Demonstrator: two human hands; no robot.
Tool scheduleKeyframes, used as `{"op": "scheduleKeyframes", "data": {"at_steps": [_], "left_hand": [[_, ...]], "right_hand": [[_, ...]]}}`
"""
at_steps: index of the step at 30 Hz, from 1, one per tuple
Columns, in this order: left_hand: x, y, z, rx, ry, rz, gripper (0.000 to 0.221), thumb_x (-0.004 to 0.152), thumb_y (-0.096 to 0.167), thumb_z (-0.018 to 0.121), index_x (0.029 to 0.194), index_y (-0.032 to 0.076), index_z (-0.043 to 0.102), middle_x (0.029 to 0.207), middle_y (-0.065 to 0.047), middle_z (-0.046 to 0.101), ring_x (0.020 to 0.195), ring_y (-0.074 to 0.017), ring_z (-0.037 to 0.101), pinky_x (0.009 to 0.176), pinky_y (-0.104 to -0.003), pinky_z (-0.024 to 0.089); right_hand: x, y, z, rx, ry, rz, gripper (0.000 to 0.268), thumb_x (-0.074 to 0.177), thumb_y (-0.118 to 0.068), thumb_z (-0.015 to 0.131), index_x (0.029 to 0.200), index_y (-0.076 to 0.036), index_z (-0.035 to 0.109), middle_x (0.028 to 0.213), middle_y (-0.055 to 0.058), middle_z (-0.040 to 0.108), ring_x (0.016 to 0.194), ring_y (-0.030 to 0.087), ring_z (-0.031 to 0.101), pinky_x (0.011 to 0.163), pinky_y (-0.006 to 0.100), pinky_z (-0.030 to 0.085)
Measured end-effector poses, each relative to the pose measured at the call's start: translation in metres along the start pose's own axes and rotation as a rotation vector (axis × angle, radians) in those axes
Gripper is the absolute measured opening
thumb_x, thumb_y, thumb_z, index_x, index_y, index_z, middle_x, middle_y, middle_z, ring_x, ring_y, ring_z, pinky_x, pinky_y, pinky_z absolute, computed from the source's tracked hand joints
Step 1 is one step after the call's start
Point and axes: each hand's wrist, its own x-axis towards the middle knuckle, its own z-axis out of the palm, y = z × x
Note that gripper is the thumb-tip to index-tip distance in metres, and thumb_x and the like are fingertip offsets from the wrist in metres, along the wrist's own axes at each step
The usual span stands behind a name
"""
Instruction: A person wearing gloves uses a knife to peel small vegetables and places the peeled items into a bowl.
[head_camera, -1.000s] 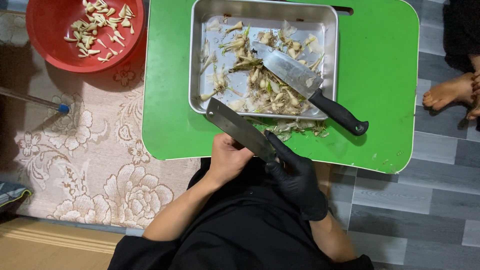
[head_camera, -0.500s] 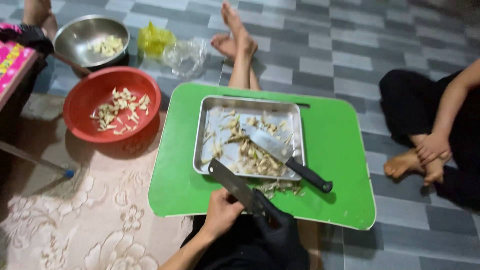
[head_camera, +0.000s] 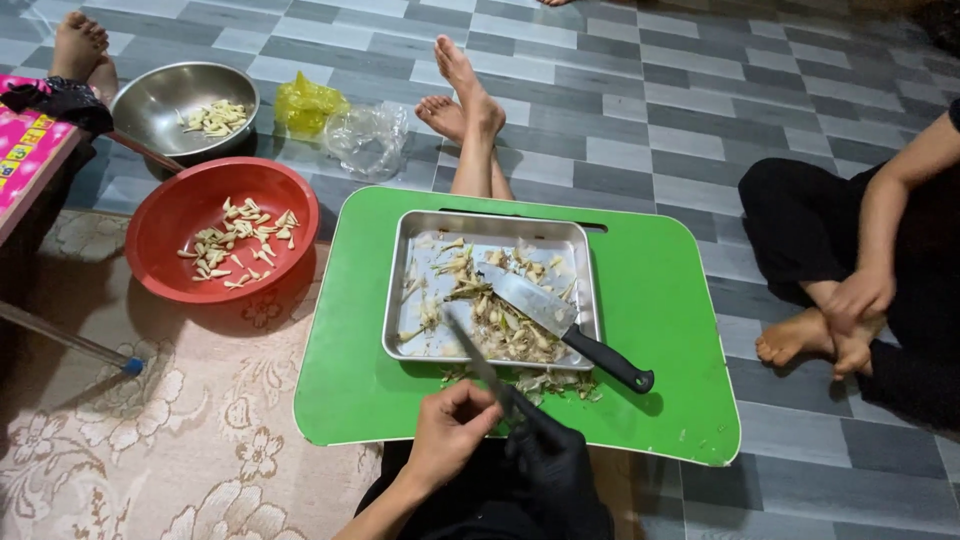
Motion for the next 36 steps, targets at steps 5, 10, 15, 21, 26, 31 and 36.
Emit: {"op": "scheduleKeyframes", "data": {"at_steps": [5,10,15,21,26,31,36], "left_hand": [[0.002,0.013,0.000,-0.012,-0.009,-0.002,0.019,0.088,0.003,0.076,0.107,0.003,0.076,0.077,-0.005,0.075,0.062,-0.0093,0.061,0.057,-0.022,0.049],[0.004,0.000,-0.008,-0.132,-0.038,-0.058,0.020,0.091,0.004,0.070,0.110,0.001,0.073,0.090,-0.013,0.080,0.081,-0.0178,0.076,0.077,-0.029,0.064],[0.008,-0.008,-0.017,-0.288,-0.081,0.004,0.016,0.089,-0.003,0.068,0.099,0.003,0.058,0.102,-0.018,0.078,0.097,-0.0242,0.075,0.088,-0.033,0.061],[0.014,-0.029,-0.027,-0.737,-0.121,0.114,0.023,0.090,0.001,0.075,0.102,0.007,0.056,0.108,-0.013,0.068,0.103,-0.0203,0.064,0.095,-0.032,0.048],[0.010,-0.022,-0.026,-0.868,-0.123,0.056,0.024,0.092,0.001,0.074,0.105,0.006,0.054,0.112,-0.012,0.061,0.091,-0.0129,0.062,0.084,-0.024,0.052],[0.010,-0.019,-0.022,-0.818,-0.115,0.031,0.020,0.092,-0.002,0.070,0.100,0.004,0.053,0.109,-0.013,0.060,0.090,-0.0157,0.062,0.079,-0.026,0.053],[0.007,-0.020,-0.014,-0.579,-0.082,0.061,0.022,0.093,-0.011,0.062,0.108,0.003,0.054,0.106,-0.011,0.062,0.087,-0.0163,0.065,0.079,-0.027,0.057]], "right_hand": [[0.002,0.001,-0.013,-0.078,-0.017,-0.113,0.054,0.097,-0.023,0.056,0.150,-0.010,0.055,0.064,0.002,0.069,0.051,0.010,0.051,0.050,0.025,0.041],[-0.009,-0.027,-0.012,0.059,0.002,-0.115,0.053,0.098,-0.008,0.056,0.151,-0.010,0.055,0.076,0.005,0.073,0.054,0.009,0.044,0.048,0.025,0.039],[0.002,0.003,-0.024,-0.061,0.021,-0.130,0.051,0.098,-0.019,0.049,0.145,0.000,0.056,0.065,0.007,0.067,0.055,0.016,0.054,0.053,0.029,0.046],[-0.007,-0.019,-0.010,0.320,-0.185,-0.017,0.042,0.097,-0.023,0.053,0.130,0.002,0.060,0.064,0.011,0.065,0.051,0.018,0.055,0.048,0.030,0.043],[-0.011,-0.030,0.011,0.410,-0.356,0.122,0.062,0.089,-0.025,0.066,0.142,0.001,0.046,0.066,0.014,0.069,0.053,0.019,0.057,0.050,0.029,0.042],[-0.007,-0.012,0.017,0.386,-0.380,0.108,0.078,0.094,-0.018,0.064,0.163,-0.014,0.030,0.075,0.014,0.071,0.061,0.017,0.057,0.055,0.026,0.042],[-0.008,-0.012,0.014,0.357,-0.355,-0.018,0.068,0.098,-0.016,0.063,0.160,-0.009,0.036,0.072,0.010,0.063,0.061,0.016,0.055,0.055,0.027,0.044]]}}
